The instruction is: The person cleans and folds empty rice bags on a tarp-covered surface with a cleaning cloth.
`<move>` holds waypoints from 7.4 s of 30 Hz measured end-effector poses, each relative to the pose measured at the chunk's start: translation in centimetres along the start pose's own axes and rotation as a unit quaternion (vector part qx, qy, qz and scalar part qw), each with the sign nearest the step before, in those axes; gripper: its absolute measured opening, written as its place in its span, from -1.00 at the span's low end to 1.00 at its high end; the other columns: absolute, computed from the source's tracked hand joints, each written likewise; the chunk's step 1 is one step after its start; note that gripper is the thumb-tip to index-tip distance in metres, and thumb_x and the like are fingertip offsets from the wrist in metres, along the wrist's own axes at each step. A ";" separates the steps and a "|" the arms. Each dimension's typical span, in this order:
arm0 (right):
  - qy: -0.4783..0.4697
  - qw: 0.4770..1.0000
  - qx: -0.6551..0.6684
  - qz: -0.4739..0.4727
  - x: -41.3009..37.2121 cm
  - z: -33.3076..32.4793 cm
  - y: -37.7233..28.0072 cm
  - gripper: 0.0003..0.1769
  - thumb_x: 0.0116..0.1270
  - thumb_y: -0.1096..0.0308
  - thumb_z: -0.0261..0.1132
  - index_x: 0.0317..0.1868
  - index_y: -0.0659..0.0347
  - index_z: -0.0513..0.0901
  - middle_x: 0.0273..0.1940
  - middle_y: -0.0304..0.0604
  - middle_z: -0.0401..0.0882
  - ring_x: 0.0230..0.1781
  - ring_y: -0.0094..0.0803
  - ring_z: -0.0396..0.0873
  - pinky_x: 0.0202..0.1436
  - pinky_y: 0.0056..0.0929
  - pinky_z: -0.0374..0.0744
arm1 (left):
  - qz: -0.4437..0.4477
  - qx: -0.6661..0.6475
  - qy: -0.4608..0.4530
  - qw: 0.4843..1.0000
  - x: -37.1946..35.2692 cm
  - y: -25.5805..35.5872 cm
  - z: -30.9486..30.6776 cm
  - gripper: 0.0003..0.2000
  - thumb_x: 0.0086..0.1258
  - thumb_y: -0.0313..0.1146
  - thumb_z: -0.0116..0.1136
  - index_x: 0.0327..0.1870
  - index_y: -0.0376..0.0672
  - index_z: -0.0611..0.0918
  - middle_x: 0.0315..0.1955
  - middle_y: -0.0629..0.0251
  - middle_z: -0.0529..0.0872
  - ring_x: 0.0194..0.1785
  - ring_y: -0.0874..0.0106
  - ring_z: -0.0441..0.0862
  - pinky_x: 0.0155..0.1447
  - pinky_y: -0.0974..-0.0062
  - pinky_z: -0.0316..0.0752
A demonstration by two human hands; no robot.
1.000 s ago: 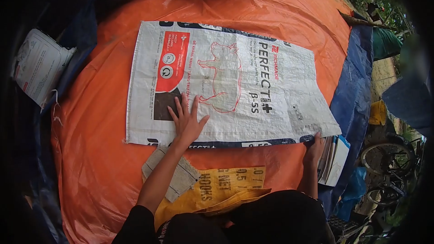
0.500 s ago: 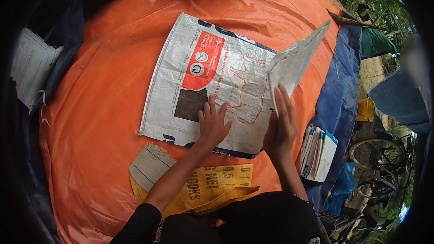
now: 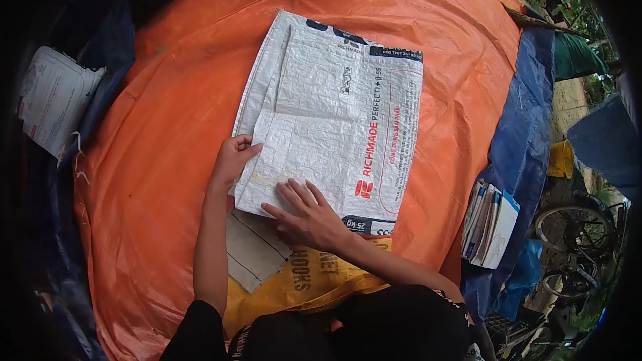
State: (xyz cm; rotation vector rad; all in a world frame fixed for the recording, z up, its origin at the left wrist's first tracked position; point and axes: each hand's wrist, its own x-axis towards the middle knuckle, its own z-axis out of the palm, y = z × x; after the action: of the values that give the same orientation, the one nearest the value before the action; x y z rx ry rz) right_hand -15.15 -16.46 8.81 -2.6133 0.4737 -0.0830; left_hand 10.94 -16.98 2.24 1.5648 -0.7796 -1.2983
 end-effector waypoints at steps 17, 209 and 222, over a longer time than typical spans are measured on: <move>0.075 0.972 -0.082 0.209 -6.1 -0.8 3.1 -0.20 0.30 0.12 0.41 0.53 -0.09 0.35 0.57 0.17 0.12 0.61 0.15 0.04 0.58 0.32 0.00 | 0.037 0.254 0.195 0.947 5.1 -2.6 -4.7 -0.70 0.44 -0.24 0.27 -0.13 -0.37 0.59 -0.32 -0.04 0.72 -0.24 0.05 0.68 -0.13 0.17 0.52; 0.256 0.815 0.088 0.511 -12.3 -2.5 19.0 -0.78 0.48 0.33 0.27 -0.15 0.37 0.51 -0.43 0.09 0.62 -0.45 -0.09 0.61 -0.33 -0.12 0.53 | -0.004 0.325 0.114 0.939 11.0 2.9 -0.7 -0.61 0.35 -0.26 0.33 0.13 -0.29 0.66 -0.04 -0.01 0.75 0.00 0.10 0.69 0.08 0.17 0.54; 0.266 0.793 0.108 0.537 -11.1 -1.3 18.3 -0.68 0.57 0.22 0.10 -0.03 0.38 0.47 -0.24 0.15 0.69 -0.25 0.00 0.69 -0.15 -0.08 0.59 | 0.345 0.524 -0.011 0.779 7.4 1.6 13.7 -0.39 0.46 0.17 0.09 0.54 0.36 0.39 0.65 0.22 0.07 0.69 -0.02 -0.11 0.66 -0.19 -0.31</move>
State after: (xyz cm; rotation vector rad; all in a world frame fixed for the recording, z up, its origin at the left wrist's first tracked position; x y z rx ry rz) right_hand -31.58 -28.28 1.72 -1.7053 1.9207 -0.4550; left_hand -0.40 -27.64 0.78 1.7375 -2.0860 -0.2577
